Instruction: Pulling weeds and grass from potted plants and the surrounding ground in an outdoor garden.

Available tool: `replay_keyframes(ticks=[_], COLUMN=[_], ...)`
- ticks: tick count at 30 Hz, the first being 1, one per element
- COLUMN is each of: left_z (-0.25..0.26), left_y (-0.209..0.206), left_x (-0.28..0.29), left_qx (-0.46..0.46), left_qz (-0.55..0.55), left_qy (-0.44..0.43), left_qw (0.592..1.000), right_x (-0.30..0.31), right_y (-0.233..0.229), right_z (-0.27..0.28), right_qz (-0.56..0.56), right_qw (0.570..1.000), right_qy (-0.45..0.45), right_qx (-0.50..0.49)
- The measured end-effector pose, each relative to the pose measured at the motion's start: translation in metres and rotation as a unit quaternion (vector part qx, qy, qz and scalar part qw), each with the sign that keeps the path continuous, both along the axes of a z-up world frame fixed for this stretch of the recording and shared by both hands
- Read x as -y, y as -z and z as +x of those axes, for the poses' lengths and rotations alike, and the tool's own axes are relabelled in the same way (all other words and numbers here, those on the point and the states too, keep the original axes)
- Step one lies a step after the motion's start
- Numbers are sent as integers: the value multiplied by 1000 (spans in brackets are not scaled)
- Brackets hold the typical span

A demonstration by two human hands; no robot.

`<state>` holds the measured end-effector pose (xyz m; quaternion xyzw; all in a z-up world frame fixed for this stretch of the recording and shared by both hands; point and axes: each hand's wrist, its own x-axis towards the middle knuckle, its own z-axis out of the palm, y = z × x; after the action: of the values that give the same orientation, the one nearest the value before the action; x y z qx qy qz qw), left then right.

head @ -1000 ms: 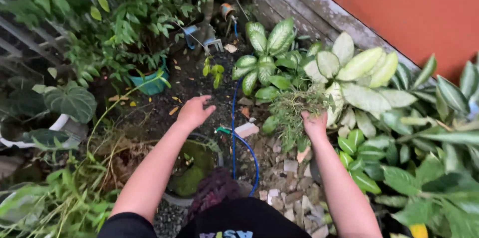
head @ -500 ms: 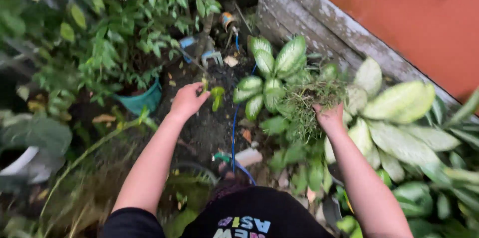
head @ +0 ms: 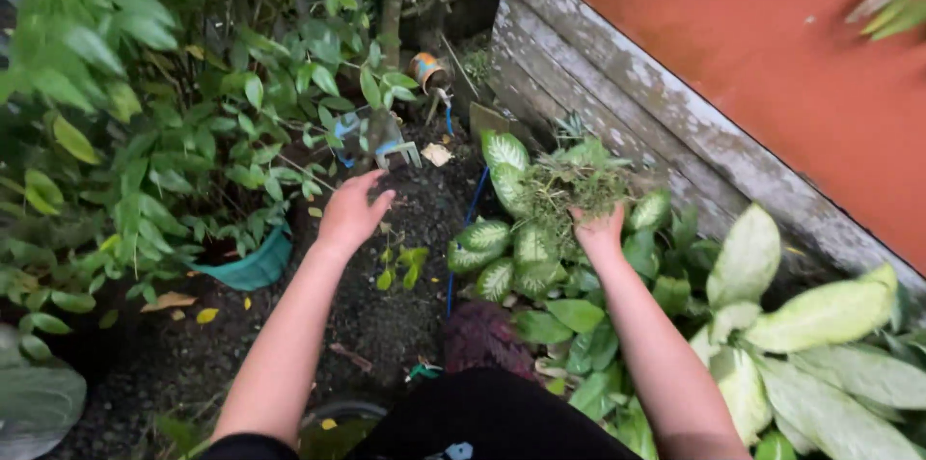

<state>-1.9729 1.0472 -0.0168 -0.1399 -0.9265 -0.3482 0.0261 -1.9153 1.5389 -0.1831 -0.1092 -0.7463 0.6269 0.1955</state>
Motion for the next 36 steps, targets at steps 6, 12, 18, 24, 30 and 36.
replay_keyframes(ticks=[6, 12, 18, 24, 30, 36], left_z=[-17, -39, -117, -214, -263, -250], left_y=[-8, 10, 37, 51, 25, 28], left_x=[41, 49, 1, -52, -69, -66], left_qx=[-2, 121, 260, 236, 192, 184], left_qz=[-18, -62, -86, -38, 18, 18], left_qy=[-7, -9, -32, 29, 0, -2], left_qw=[1000, 991, 961, 970, 981, 983], right_x=[23, 49, 72, 93, 96, 82], right_y=[19, 60, 104, 179, 197, -5], right_z=[-98, -192, -276, -357, -447, -633], right_qz=[-32, -58, 28, -113, -413, -314], right_qw=[999, 998, 997, 941, 815, 892], right_qy=[-22, -24, 50, 197, 218, 139], right_qx=[-5, -9, 49, 251, 343, 295])
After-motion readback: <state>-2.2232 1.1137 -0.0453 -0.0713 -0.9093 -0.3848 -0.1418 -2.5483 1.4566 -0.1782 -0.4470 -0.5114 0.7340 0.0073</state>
